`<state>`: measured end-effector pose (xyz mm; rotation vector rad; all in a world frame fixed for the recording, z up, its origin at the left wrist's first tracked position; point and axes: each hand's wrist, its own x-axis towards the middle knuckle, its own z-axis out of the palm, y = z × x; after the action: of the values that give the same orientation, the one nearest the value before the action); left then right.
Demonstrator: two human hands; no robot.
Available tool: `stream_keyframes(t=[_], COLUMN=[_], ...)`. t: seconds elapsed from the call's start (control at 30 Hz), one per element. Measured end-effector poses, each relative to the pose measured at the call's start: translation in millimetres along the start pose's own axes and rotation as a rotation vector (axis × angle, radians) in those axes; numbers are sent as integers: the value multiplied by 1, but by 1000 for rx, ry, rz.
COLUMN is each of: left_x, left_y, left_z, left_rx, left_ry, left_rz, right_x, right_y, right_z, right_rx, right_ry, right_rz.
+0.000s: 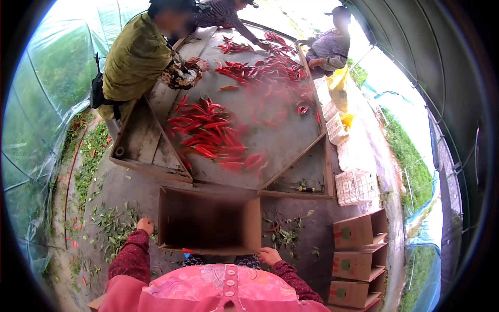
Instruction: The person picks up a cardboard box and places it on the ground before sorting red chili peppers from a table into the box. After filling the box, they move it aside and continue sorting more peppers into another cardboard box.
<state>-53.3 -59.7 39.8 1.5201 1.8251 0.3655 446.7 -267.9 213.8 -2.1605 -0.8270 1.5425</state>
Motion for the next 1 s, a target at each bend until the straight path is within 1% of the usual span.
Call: stream_keyframes(t=[0.13,0.17,0.2,0.27,0.3,0.33,0.37,0.4,0.43,0.47,0.53,0.57,0.6,0.63,0.67,0.7,0.73,0.77,0.83,0.87,0.93,1.0], left_x=[-7,-11,-19,-41,-47,-53,-55,-56,-58,-58,-53,-45,-35,-17,-12,-16,-24,-28,-34,-42,-52,-72], left_y=[1,1,9,38,42,43,47,55,63,73,95,103,109,102,120,172,207,219,235,234,226,223], left_z=[11,13,11,-2,0,6,9,10,12,14,19,25,33,45,42,26,22,31,54,72,112,138], left_rx=[-48,-7,-6,172,174,192,211,216,159,98,109,57,4,50,50,102,153,224,333,366,408,440], left_ry=[28,14,22,38,51,46,36,38,-45,-126,-136,-98,-60,22,20,-75,-174,-321,-572,-681,-903,-984], left_rz=[21,-36,-38,27,24,-28,-79,-80,-140,-198,-188,-175,-159,27,34,159,280,321,378,391,401,395], right_x=[37,48,57,74,84,90,92,88,82,86,90,92,85,79,72,66,63,61,63,64,63,67], right_y=[24,26,27,29,26,17,11,4,-10,-10,-15,-19,-37,-58,-81,-104,-121,-136,-162,-178,-210,-235], right_z=[-21,-26,-31,-37,-41,-47,-53,-57,-64,-72,-89,-100,-114,-127,-139,-152,-160,-168,-181,-183,-188,-192], right_rx=[89,4,-81,-77,-71,-71,-8,57,44,44,25,23,51,80,133,186,229,271,342,342,534,530], right_ry=[7,-26,-60,-77,-87,-92,-123,-153,-150,-150,-145,-143,-155,-167,-203,-239,-241,-243,-225,-225,-109,-91], right_rz=[54,-2,-61,-72,-73,-86,-77,-61,-26,-28,-41,-44,-66,-87,-110,-129,-191,-255,-362,-366,-516,-542])
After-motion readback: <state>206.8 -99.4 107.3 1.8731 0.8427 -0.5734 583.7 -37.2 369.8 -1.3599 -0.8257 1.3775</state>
